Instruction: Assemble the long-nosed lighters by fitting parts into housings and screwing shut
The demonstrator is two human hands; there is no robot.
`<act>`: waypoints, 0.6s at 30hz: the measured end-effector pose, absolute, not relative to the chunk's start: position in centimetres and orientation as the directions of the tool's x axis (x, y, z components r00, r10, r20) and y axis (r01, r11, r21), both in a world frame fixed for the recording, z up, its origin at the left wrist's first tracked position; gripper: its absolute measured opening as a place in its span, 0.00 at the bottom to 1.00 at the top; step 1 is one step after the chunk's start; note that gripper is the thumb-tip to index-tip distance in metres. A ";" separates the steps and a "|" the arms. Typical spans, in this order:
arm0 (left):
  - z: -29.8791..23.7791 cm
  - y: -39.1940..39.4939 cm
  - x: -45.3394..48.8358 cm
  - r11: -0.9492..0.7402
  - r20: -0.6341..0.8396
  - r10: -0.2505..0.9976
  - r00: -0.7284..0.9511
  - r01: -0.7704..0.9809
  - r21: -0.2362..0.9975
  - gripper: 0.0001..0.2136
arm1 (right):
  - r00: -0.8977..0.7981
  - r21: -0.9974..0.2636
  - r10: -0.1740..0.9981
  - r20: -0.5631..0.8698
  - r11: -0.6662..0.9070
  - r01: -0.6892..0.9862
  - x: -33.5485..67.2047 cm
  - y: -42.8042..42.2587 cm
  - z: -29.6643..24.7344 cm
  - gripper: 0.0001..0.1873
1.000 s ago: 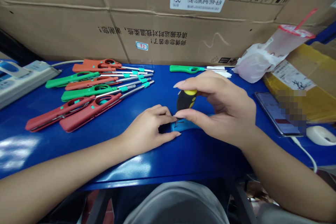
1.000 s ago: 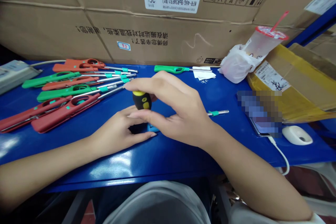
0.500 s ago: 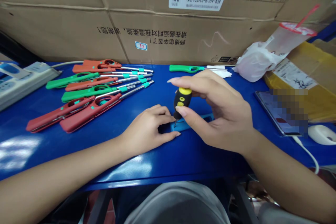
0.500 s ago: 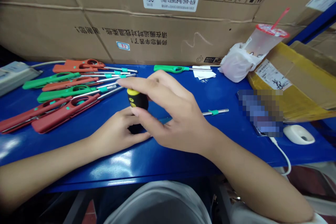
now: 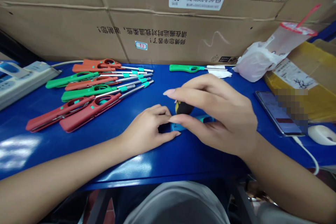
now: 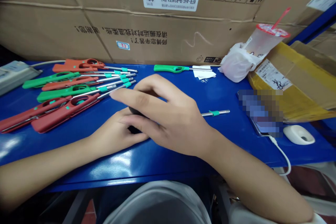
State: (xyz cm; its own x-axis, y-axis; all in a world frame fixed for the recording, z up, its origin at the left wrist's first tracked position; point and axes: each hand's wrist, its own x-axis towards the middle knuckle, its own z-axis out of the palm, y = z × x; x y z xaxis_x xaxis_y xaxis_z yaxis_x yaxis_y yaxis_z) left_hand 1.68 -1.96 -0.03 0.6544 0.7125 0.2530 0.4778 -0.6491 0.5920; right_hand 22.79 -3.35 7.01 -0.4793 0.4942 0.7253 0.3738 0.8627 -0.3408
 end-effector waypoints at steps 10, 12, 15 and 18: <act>-0.2 -1.9 1.6 -0.686 0.293 0.689 0.663 0.465 0.560 0.06 | -0.471 -0.398 0.488 0.734 0.872 0.283 22.8 -3.0 6.7 0.13; -0.2 -1.9 1.7 -0.676 0.280 0.693 0.664 0.464 0.572 0.06 | -0.446 -0.368 0.482 0.754 0.873 0.321 22.5 -3.0 6.6 0.15; -0.1 -2.0 1.8 -0.684 0.293 0.691 0.661 0.465 0.562 0.06 | -0.414 -0.336 0.481 0.772 0.863 0.377 22.4 -3.1 6.4 0.15; -0.1 -2.1 1.8 -0.687 0.307 0.698 0.647 0.484 0.543 0.06 | -0.383 -0.343 0.497 0.778 0.848 0.405 22.3 -3.2 6.2 0.15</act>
State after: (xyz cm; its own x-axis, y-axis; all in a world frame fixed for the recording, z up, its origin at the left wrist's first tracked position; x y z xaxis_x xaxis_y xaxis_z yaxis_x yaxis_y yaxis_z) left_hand 1.82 -2.11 -0.06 0.6465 0.6984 0.3070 0.4838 -0.6865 0.5428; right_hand 22.33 -3.18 6.16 -0.3829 0.4974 0.7784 0.4048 0.8478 -0.3427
